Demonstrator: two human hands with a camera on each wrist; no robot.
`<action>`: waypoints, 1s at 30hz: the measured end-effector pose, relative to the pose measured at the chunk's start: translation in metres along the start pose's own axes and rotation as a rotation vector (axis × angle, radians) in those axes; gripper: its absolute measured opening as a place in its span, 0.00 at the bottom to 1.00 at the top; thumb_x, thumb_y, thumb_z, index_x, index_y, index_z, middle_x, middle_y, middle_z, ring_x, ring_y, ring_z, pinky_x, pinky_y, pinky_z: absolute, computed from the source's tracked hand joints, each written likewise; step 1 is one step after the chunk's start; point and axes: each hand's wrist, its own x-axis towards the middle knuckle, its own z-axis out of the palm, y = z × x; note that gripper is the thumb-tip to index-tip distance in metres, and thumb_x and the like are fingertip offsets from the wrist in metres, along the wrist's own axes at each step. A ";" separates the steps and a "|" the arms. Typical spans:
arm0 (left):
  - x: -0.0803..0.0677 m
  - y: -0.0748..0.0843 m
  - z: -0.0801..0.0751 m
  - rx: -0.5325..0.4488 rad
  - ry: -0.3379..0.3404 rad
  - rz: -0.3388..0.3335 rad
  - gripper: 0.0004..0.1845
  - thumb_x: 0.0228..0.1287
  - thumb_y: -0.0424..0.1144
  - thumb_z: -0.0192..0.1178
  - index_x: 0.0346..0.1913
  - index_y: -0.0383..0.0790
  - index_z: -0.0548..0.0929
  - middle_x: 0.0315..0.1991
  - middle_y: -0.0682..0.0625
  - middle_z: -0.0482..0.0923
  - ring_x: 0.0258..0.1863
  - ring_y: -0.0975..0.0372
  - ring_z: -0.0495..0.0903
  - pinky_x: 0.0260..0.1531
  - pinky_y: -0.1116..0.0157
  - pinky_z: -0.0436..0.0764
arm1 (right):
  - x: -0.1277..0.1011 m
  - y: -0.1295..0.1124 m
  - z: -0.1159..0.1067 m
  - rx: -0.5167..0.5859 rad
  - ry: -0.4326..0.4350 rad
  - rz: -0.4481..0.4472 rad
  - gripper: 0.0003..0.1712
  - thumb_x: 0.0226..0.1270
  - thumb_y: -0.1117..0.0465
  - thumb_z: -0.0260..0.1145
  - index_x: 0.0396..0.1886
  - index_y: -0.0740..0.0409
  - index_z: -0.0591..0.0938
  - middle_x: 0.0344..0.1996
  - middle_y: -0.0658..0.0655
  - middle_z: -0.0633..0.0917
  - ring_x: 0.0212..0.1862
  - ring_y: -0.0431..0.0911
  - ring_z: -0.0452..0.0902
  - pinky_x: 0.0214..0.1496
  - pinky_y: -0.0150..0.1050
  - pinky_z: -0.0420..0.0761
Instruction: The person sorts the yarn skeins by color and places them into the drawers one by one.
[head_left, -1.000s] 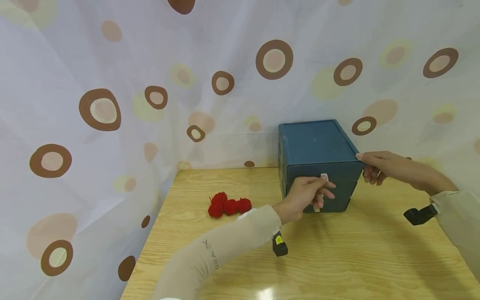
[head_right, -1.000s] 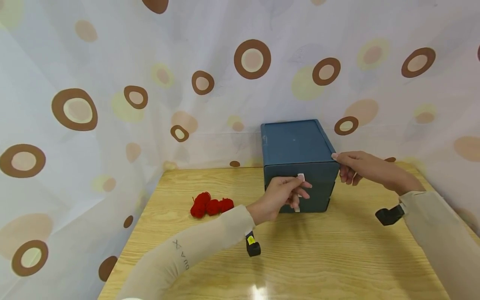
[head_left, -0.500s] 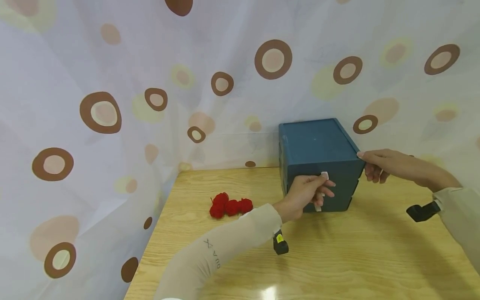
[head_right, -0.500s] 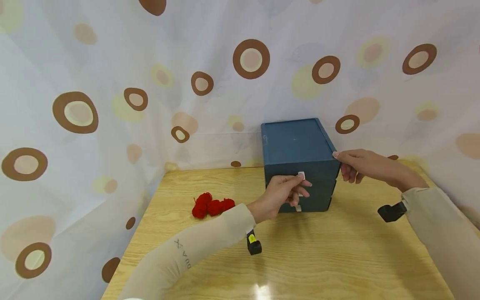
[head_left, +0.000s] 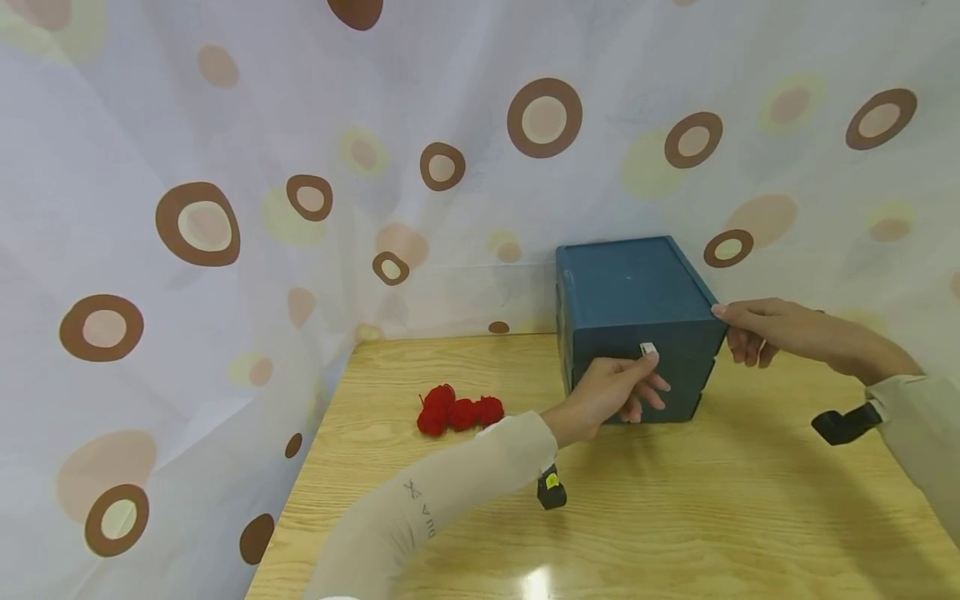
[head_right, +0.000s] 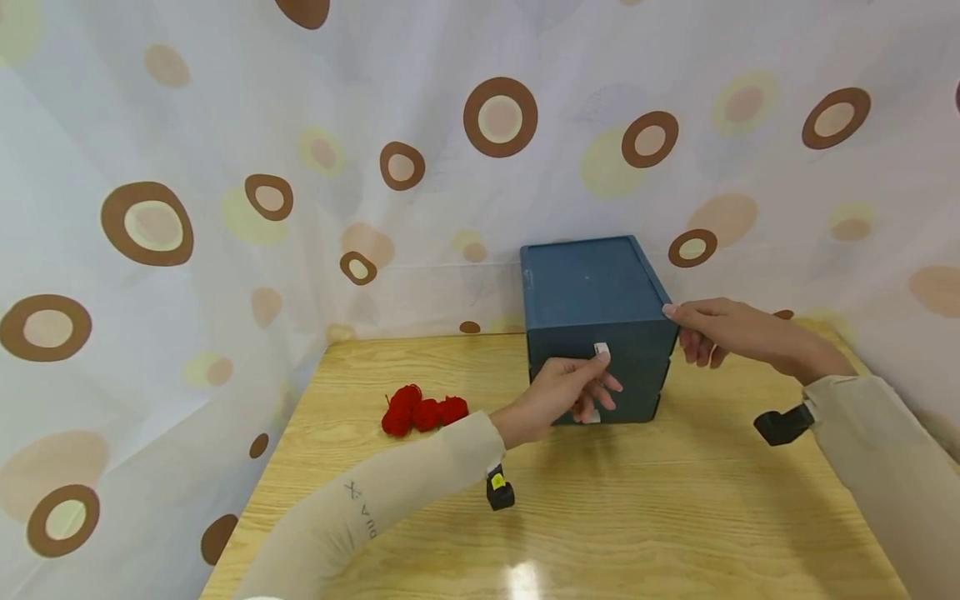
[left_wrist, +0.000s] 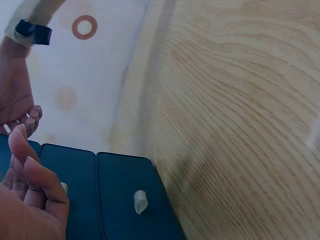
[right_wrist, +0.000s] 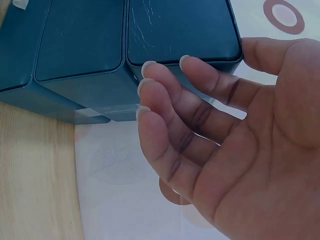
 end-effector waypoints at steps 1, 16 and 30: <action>0.000 -0.002 -0.001 0.007 -0.001 -0.005 0.24 0.77 0.56 0.57 0.38 0.40 0.90 0.25 0.51 0.86 0.13 0.63 0.72 0.18 0.69 0.75 | 0.000 0.000 0.000 0.008 -0.002 0.002 0.31 0.87 0.43 0.40 0.41 0.63 0.79 0.36 0.61 0.80 0.37 0.53 0.79 0.40 0.42 0.83; -0.007 -0.029 -0.005 0.197 0.032 -0.091 0.25 0.78 0.54 0.56 0.37 0.35 0.90 0.36 0.35 0.87 0.17 0.60 0.78 0.38 0.42 0.83 | 0.000 -0.004 0.002 0.069 -0.012 0.018 0.33 0.87 0.41 0.40 0.40 0.64 0.78 0.34 0.63 0.80 0.35 0.55 0.79 0.40 0.44 0.83; 0.002 -0.037 -0.014 0.138 0.006 -0.105 0.26 0.79 0.54 0.55 0.47 0.32 0.89 0.30 0.46 0.89 0.16 0.61 0.77 0.30 0.57 0.81 | 0.000 -0.001 0.005 0.072 0.007 0.016 0.33 0.86 0.41 0.40 0.40 0.63 0.78 0.34 0.63 0.80 0.35 0.55 0.79 0.39 0.44 0.83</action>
